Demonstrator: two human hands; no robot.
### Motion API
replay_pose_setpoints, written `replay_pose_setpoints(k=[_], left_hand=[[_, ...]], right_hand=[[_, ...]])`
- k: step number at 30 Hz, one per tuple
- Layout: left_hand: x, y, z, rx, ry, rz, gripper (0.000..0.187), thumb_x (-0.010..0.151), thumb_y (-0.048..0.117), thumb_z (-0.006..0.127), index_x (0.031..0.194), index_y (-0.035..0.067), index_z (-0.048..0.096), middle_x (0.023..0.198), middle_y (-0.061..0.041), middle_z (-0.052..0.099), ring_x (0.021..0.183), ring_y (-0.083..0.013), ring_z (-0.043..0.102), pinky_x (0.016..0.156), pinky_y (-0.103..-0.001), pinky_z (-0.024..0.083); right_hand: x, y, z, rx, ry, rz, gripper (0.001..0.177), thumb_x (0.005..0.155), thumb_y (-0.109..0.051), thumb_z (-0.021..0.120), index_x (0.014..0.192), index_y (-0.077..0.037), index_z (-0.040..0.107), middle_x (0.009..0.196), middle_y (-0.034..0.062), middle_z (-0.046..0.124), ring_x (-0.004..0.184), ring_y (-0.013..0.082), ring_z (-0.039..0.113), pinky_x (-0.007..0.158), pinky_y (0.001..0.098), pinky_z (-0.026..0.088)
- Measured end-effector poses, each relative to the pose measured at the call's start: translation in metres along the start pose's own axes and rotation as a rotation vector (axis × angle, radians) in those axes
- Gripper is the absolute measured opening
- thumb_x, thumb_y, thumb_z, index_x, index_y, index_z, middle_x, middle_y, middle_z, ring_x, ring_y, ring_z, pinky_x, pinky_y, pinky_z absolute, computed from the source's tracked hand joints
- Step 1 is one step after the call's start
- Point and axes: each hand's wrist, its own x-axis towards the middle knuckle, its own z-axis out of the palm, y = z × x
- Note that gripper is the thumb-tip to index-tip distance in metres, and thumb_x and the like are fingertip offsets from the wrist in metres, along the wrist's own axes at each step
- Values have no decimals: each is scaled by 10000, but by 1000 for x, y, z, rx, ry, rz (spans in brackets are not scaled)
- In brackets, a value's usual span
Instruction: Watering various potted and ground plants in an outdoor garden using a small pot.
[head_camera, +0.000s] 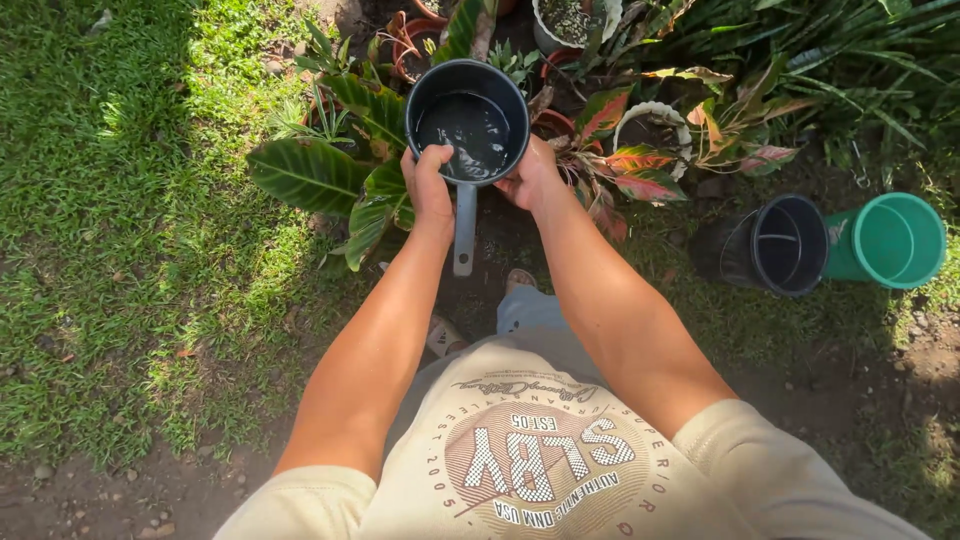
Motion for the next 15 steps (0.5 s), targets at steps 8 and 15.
replay_pose_setpoints(k=[8, 15], left_hand=[[10, -29, 35, 73, -21, 74, 864, 704, 169, 729, 1482, 23, 383, 1222, -127, 579, 1093, -262, 577, 937, -380, 487], [7, -51, 95, 662, 115, 278, 989, 693, 301, 794, 1569, 128, 367, 1417, -215, 423, 1273, -361, 507, 1076, -429, 415]], right_hand=[[9, -25, -50, -108, 115, -49, 169, 933, -350, 645, 908, -187, 681, 791, -27, 713, 720, 132, 668, 744, 370, 569], [52, -51, -109, 46, 80, 50, 170, 959, -305, 577, 981, -162, 665, 892, 2, 709, 861, 166, 674, 777, 403, 537]])
